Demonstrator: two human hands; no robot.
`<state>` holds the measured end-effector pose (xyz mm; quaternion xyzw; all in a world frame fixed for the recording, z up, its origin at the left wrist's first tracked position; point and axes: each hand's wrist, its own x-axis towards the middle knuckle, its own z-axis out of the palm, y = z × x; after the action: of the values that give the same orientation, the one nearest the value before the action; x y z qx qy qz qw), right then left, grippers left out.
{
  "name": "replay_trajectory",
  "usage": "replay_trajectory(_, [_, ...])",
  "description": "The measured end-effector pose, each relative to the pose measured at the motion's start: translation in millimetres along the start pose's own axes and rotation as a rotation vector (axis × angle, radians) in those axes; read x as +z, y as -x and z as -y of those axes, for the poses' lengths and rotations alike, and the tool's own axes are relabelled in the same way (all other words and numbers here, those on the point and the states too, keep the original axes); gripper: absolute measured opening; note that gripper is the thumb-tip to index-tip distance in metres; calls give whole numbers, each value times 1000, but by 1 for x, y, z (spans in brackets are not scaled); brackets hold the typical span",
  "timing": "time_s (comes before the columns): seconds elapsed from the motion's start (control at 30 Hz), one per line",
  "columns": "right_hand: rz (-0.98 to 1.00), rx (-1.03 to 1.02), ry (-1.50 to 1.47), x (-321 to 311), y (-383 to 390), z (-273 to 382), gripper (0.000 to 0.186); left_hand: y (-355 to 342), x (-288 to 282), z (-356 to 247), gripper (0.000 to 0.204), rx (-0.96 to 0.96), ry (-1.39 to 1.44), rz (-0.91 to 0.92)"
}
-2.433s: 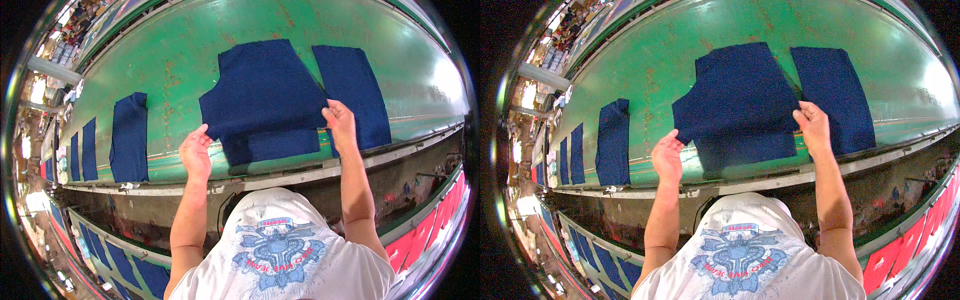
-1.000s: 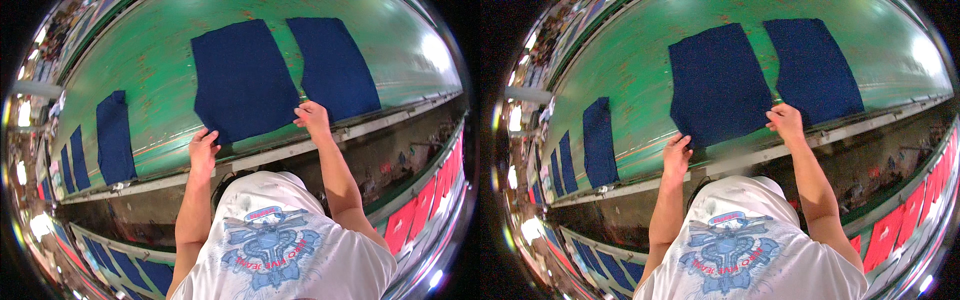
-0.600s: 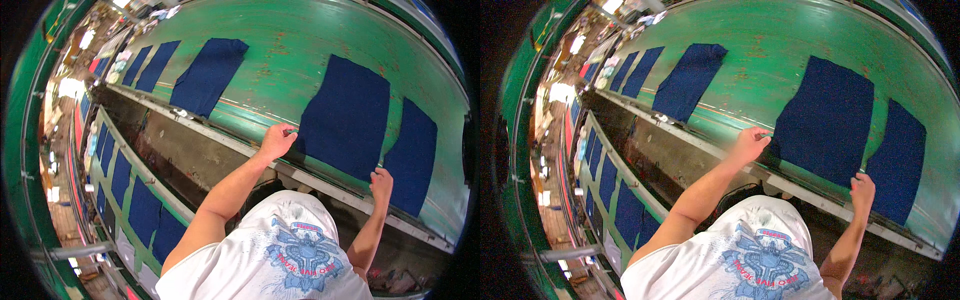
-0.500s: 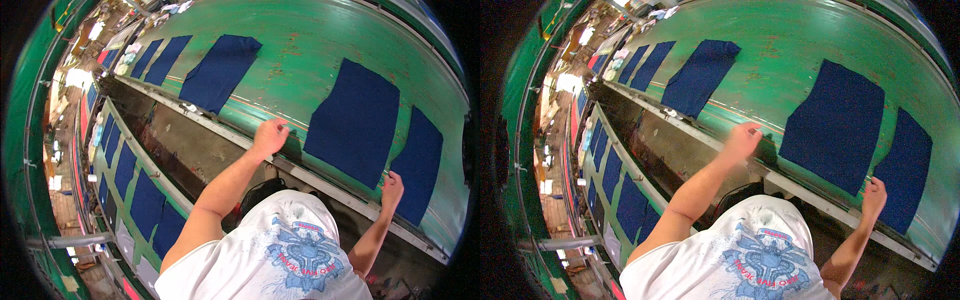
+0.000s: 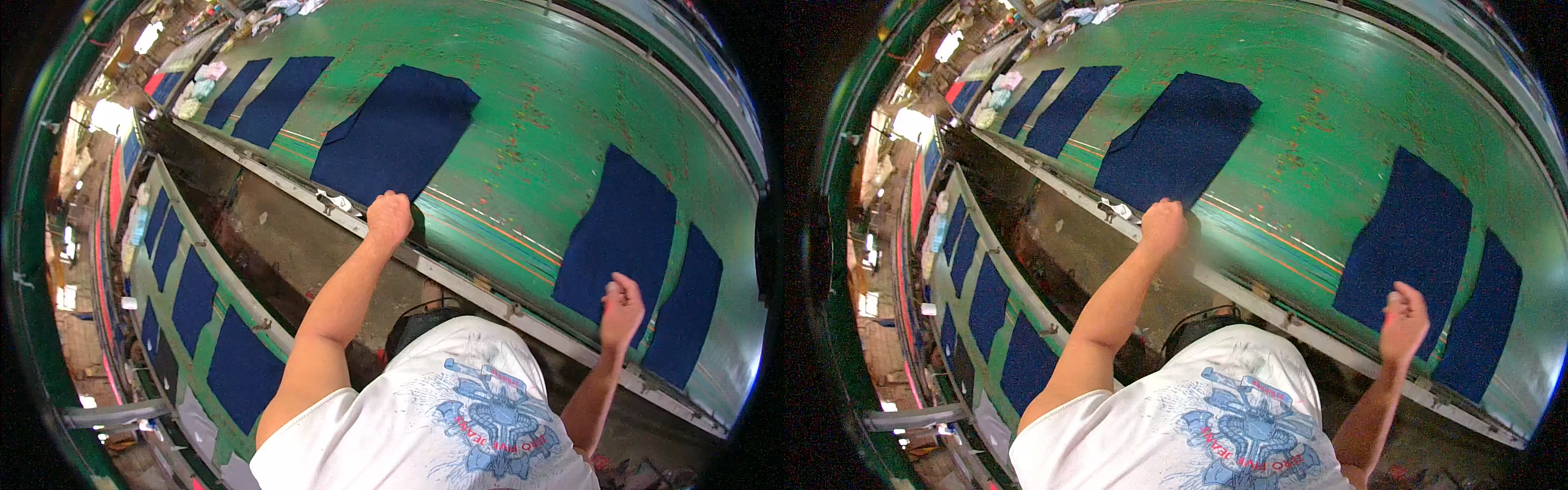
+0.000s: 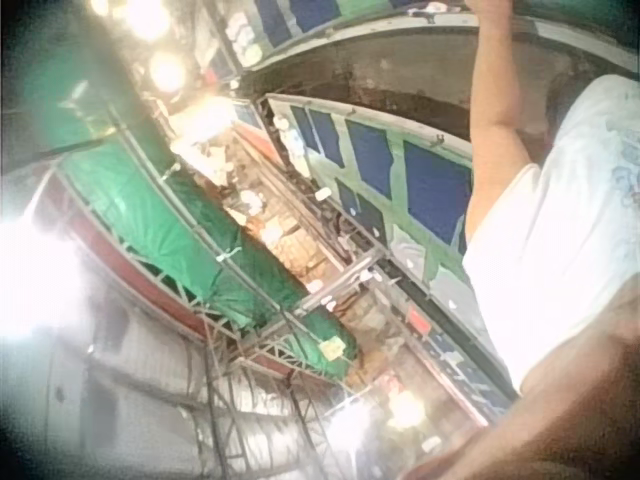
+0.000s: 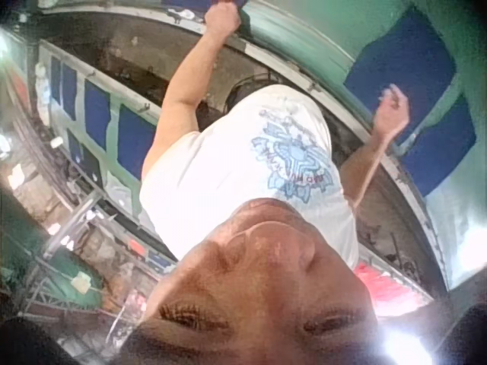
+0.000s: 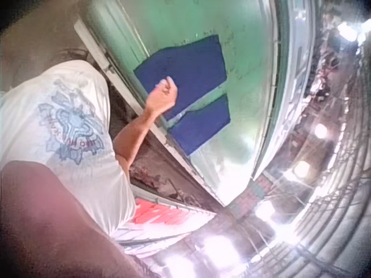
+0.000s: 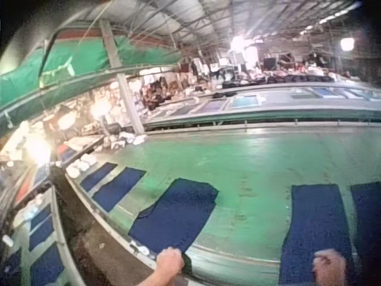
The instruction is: The person aligns dark blue and red t-shirts on a green conveyor belt, then uses a screen printing frame to apply a white logo to each shirt. The shirts remain on the belt after printing.
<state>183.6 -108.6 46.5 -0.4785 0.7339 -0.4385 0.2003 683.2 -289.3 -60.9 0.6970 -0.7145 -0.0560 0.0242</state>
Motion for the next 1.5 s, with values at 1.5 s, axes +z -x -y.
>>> replay_trajectory(1.5, [-153,-210,-711,101,-131,204,28,-70,-214,8,49,495,1555,-363])
